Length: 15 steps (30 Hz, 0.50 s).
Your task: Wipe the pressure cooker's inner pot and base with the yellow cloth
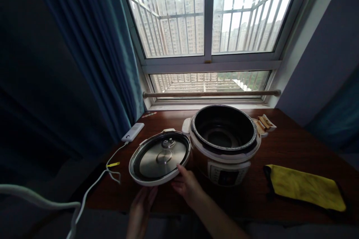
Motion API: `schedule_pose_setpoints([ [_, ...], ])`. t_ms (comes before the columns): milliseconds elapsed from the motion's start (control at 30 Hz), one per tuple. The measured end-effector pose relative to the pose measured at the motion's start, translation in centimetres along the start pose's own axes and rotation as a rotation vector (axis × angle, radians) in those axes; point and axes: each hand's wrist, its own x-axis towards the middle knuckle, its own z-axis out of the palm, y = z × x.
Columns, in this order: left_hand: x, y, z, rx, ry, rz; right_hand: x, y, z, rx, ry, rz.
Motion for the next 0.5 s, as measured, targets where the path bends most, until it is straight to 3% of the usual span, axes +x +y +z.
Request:
schedule_pose_setpoints([
  [233,1.3,0.1,0.2,-0.021,0.008,-0.044,3.0,0.4,1.5,0.088,0.042,-0.089],
  [500,2.0,0.7,1.0,-0.044,-0.045,-0.094,3.2,1.1,1.8,0.155,0.141,-0.183],
])
